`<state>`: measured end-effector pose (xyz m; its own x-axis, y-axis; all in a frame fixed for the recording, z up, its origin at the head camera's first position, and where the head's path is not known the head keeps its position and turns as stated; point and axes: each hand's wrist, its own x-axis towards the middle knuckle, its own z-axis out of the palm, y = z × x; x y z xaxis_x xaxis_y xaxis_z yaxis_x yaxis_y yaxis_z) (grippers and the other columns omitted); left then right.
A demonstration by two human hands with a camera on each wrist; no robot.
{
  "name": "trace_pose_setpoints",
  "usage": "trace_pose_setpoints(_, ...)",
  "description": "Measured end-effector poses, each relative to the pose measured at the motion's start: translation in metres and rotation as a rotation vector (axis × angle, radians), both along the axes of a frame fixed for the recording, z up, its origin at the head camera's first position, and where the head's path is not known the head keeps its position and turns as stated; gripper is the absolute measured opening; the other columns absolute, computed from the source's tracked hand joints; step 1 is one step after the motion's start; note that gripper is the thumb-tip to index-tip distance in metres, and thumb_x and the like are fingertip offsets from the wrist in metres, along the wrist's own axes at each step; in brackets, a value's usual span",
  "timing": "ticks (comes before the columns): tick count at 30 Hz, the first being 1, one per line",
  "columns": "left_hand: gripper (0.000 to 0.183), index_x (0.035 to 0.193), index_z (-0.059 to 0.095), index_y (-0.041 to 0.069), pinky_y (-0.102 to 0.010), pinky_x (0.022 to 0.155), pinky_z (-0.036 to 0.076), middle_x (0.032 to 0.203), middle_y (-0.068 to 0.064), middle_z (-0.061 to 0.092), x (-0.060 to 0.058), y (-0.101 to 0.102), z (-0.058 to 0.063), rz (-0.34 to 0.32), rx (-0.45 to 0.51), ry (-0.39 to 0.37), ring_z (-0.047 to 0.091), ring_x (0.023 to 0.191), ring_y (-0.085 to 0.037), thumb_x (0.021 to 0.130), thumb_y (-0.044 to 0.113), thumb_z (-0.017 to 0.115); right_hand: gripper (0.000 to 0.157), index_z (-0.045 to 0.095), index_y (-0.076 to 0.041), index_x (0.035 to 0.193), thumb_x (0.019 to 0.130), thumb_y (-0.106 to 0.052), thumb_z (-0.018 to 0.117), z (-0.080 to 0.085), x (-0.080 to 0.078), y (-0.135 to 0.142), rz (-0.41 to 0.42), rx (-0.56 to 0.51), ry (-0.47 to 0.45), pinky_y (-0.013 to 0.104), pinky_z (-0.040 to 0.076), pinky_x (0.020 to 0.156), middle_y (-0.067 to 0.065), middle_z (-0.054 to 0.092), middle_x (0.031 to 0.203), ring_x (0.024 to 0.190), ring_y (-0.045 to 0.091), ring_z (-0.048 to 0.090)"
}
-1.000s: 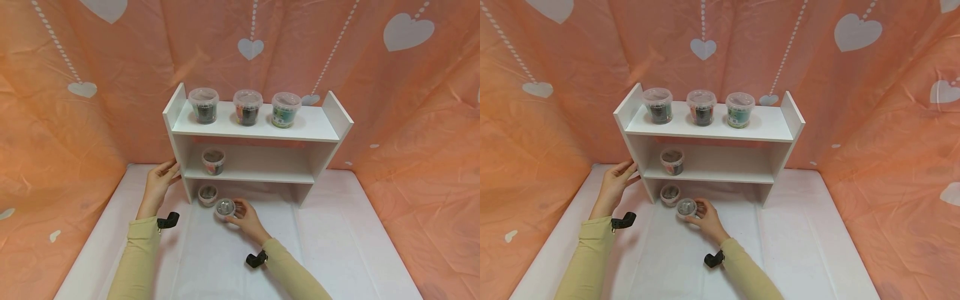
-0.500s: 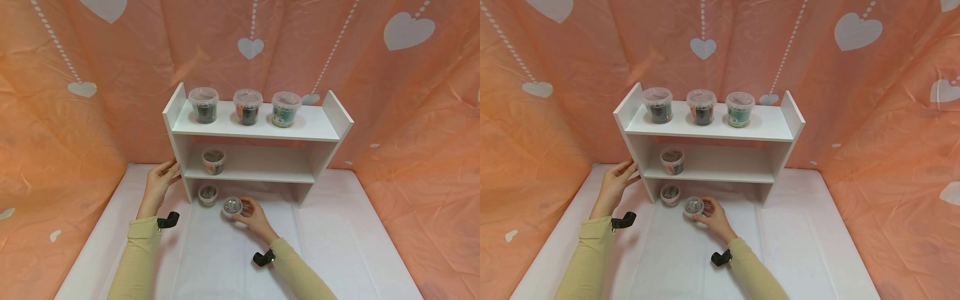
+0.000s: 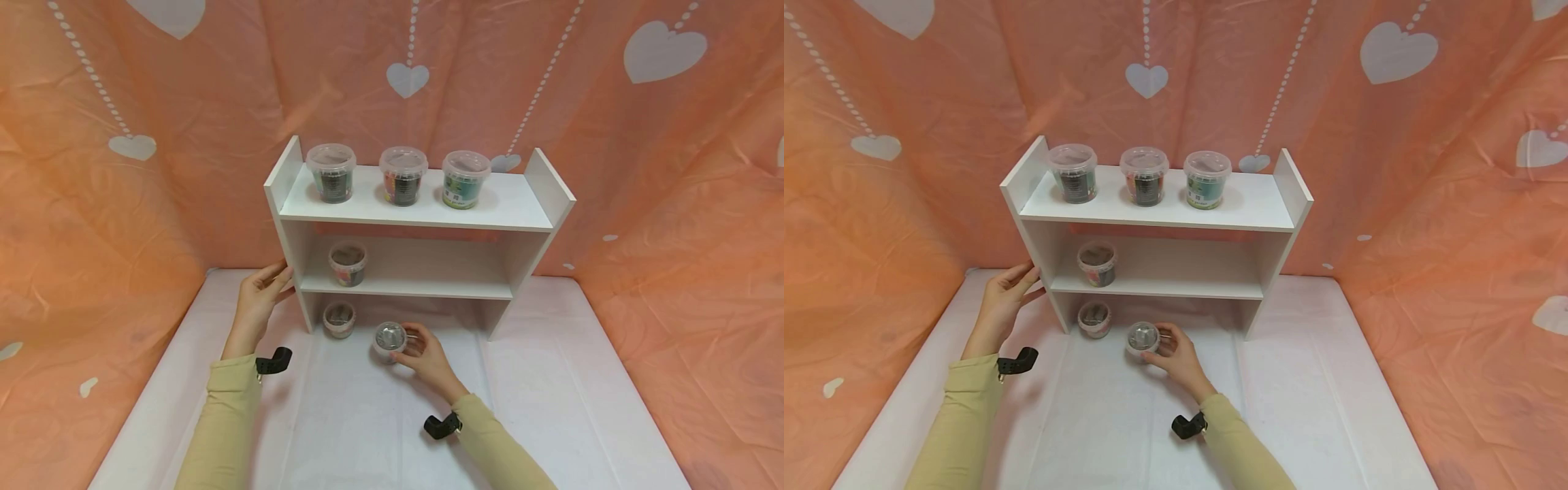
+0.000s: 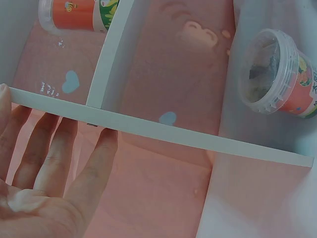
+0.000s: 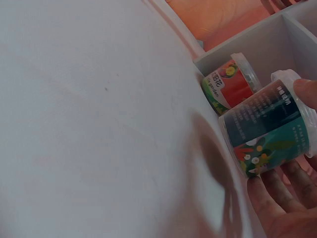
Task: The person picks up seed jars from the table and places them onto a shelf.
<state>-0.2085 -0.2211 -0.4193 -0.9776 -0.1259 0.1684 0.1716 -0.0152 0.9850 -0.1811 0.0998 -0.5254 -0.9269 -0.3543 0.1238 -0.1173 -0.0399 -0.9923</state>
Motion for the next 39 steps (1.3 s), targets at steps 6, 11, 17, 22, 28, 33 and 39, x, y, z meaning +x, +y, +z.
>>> trace_pose_setpoints(6,0.051,0.135,0.048,-0.008,-0.046,0.093,0.047,0.131,-0.013,0.053,0.001,-0.001,0.0,0.002,0.006,0.004,0.059,0.107,-0.009,0.095,0.02,0.062,0.059,0.044,0.014,0.128,0.077,0.012,0.074,0.002,0.002,0.007,-0.03,-0.003,0.036,0.043,0.048,0.097,0.033,0.05,0.124,0.114,0.041,0.053)
trace_pose_setpoints(11,0.052,0.135,0.048,-0.008,-0.047,0.093,0.047,0.127,-0.008,0.056,0.001,-0.001,0.0,0.005,0.008,0.007,0.059,0.105,-0.008,0.095,0.021,0.062,0.059,0.044,0.015,0.127,0.076,0.013,0.073,0.005,0.004,0.011,-0.046,-0.006,0.037,0.042,0.047,0.097,0.034,0.05,0.123,0.114,0.043,0.052)
trace_pose_setpoints(17,0.052,0.135,0.047,-0.009,-0.049,0.093,0.046,0.125,-0.006,0.057,0.001,-0.001,0.0,0.011,0.009,0.004,0.059,0.105,-0.007,0.095,0.021,0.062,0.059,0.045,0.014,0.126,0.075,0.013,0.075,0.012,0.006,0.015,-0.074,0.014,0.04,0.047,0.045,0.099,0.032,0.05,0.124,0.115,0.044,0.051)
trace_pose_setpoints(22,0.052,0.135,0.047,-0.01,-0.048,0.093,0.046,0.126,-0.007,0.057,0.001,-0.001,0.0,0.005,0.013,0.009,0.06,0.104,-0.007,0.095,0.02,0.062,0.06,0.046,0.014,0.125,0.073,0.015,0.074,0.02,0.007,0.017,-0.101,0.015,0.04,0.049,0.045,0.098,0.031,0.052,0.123,0.114,0.042,0.052)
trace_pose_setpoints(28,0.052,0.134,0.047,-0.011,-0.042,0.091,0.05,0.121,-0.002,0.059,0.001,0.0,0.0,0.004,0.037,0.013,0.061,0.103,-0.007,0.094,0.019,0.063,0.06,0.048,0.014,0.125,0.071,0.017,0.075,0.024,0.005,0.02,-0.107,-0.015,0.061,0.048,0.047,0.097,0.031,0.052,0.122,0.111,0.038,0.054)
trace_pose_setpoints(33,0.052,0.135,0.047,-0.01,-0.037,0.089,0.052,0.124,-0.004,0.058,0.001,0.0,0.0,0.006,0.031,0.01,0.06,0.103,-0.007,0.094,0.02,0.063,0.06,0.051,0.008,0.125,0.071,0.014,0.077,0.016,-0.001,0.024,-0.115,-0.026,0.084,0.045,0.048,0.096,0.026,0.055,0.122,0.11,0.029,0.057)
trace_pose_setpoints(39,0.052,0.135,0.048,-0.01,-0.046,0.093,0.047,0.125,-0.006,0.057,0.001,0.001,0.001,0.006,0.025,0.001,0.06,0.104,-0.007,0.094,0.02,0.063,0.06,0.05,0.007,0.126,0.073,0.012,0.077,0.02,-0.002,0.026,-0.113,-0.018,0.089,0.046,0.047,0.097,0.025,0.054,0.122,0.111,0.028,0.056)
